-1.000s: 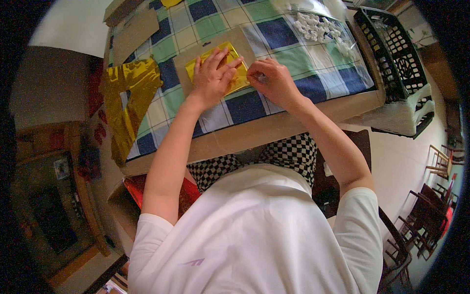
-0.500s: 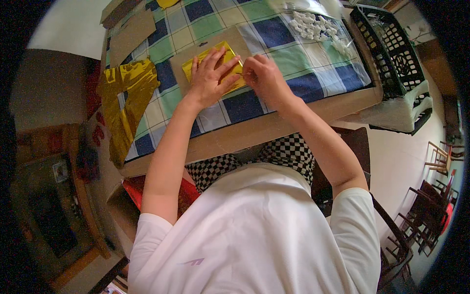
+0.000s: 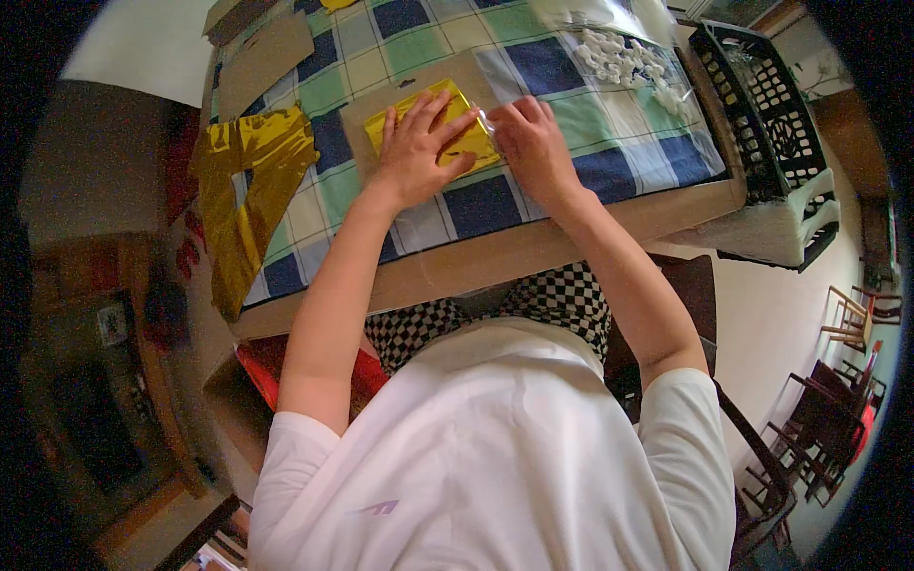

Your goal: The person folds gold foil balloons by hand, then places each one into a plastic packaging sleeve with a cardboard backing.

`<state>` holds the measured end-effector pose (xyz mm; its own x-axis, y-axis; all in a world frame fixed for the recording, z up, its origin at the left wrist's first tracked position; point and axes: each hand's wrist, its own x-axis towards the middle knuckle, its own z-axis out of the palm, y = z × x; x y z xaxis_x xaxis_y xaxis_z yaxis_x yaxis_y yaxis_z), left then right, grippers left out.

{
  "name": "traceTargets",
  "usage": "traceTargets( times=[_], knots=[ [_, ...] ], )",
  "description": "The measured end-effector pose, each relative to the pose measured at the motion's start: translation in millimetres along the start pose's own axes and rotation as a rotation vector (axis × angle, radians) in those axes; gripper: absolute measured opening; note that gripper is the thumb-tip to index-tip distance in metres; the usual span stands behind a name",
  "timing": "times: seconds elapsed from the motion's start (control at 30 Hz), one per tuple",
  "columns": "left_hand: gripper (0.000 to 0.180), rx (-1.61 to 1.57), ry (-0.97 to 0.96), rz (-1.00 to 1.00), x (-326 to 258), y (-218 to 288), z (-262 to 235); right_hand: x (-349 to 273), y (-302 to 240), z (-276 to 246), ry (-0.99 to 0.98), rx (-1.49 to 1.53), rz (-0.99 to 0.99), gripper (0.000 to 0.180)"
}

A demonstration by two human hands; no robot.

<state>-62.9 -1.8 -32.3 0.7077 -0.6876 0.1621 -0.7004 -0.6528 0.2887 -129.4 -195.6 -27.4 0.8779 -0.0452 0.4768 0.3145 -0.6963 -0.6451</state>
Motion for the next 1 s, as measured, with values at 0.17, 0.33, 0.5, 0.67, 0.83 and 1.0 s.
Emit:
traceTargets(
  times=[0.17,0.33,0.5,0.67,0.83,1.0],
  knots=[
    [0.058,0.044,0.003,0.01,0.4,0.8,-2.6,2.0,9.3,-13.5,-0.022,-0.225,0.052,0.02],
    [0.06,0.019,-0.01,0.001,-1.6,-1.1,2.3,3.5,-9.0,-18.7,-0.031,-0.223,-0.023,0.02],
    [0.06,0.056,0.053,0.018,-1.6,-1.2,5.6,-24.1,-32.5,-8.4,-0.17,-0.253,-0.205,0.039],
    [0.06,0.08,0.036,0.005,-1.4,0.4,4.0,-31.0,-26.2,-16.3,-0.087,-0.137,-0.073,0.044],
    [0.06,0.015,-0.023,-0.02,0.5,3.0,1.0,-33.8,-16.1,-44.8,-0.124,-0.343,-0.147,0.055],
    [0.06,0.032,0.012,-0.004,0.0,2.8,-0.3,-41.4,-18.3,-47.4,-0.192,-0.407,-0.135,0.056]
  ],
)
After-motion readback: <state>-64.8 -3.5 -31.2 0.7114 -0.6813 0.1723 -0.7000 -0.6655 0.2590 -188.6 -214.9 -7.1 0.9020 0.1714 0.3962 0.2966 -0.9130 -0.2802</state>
